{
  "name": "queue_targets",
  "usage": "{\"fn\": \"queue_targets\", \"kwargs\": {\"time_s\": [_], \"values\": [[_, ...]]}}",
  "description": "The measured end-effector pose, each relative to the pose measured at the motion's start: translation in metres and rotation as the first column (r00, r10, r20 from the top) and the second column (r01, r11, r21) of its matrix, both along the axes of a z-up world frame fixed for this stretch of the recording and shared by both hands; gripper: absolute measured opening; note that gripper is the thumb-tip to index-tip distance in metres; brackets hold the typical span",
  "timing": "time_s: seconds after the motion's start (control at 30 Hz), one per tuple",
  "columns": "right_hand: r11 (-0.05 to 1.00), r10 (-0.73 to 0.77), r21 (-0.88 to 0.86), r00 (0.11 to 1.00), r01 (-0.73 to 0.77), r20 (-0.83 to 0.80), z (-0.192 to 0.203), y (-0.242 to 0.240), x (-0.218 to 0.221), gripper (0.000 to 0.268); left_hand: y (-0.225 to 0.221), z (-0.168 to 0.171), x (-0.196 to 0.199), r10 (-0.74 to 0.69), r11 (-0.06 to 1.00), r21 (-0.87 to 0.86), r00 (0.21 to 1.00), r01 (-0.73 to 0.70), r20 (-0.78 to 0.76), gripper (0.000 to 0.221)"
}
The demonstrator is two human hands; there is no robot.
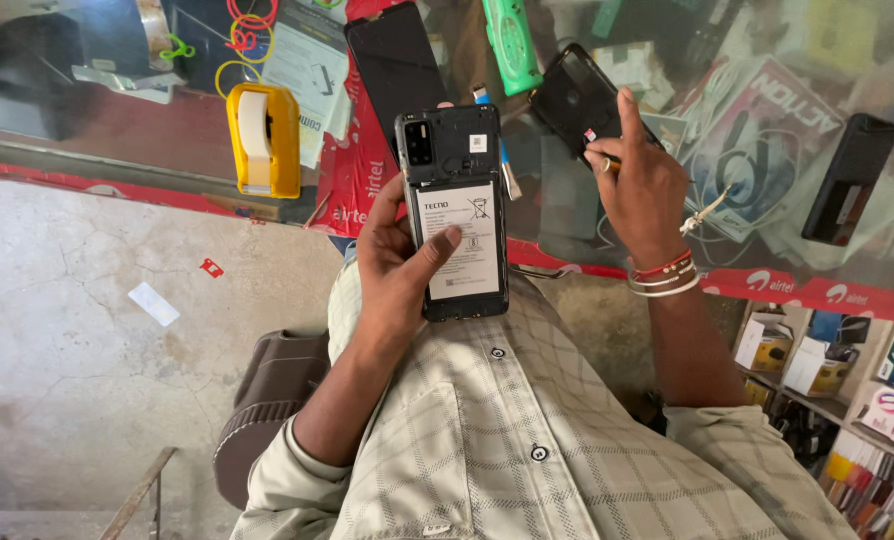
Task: The person uses a screwdriver to remove screws from the back of a smartphone, then detaches the back cover. They continue to manipulate the phone and its components, eventually reattaching the back cover and securing it.
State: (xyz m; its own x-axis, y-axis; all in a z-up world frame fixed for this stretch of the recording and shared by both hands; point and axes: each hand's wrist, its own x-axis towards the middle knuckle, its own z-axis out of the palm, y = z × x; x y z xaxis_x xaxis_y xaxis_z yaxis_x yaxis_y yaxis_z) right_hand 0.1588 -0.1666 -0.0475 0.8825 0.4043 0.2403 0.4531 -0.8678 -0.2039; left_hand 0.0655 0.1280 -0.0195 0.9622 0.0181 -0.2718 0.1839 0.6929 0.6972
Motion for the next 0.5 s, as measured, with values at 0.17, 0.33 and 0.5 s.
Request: {"fn": "queue_targets", "kwargs": {"time_s": [0.17,0.33,0.5], "values": [[0.996,0.045,-0.079,0.998,-0.043,0.032,-0.003,-0.007,-0.002,0.081,0.003,0.003,-0.007,-0.015,1.000,-0.014,1.000,0.015,0.018,0.066],[0.988,0.106,-0.118,0.990,-0.095,0.089,-0.005,-0.011,0.001,0.083,0.006,0.004,-0.010,-0.038,0.999,0.001,0.998,0.038,0.052,0.065],[0.993,0.101,-0.062,0.994,-0.099,0.034,-0.008,-0.016,0.005,0.083,0.007,0.005,-0.011,-0.065,0.998,0.018,0.994,0.064,0.083,0.064]]}}
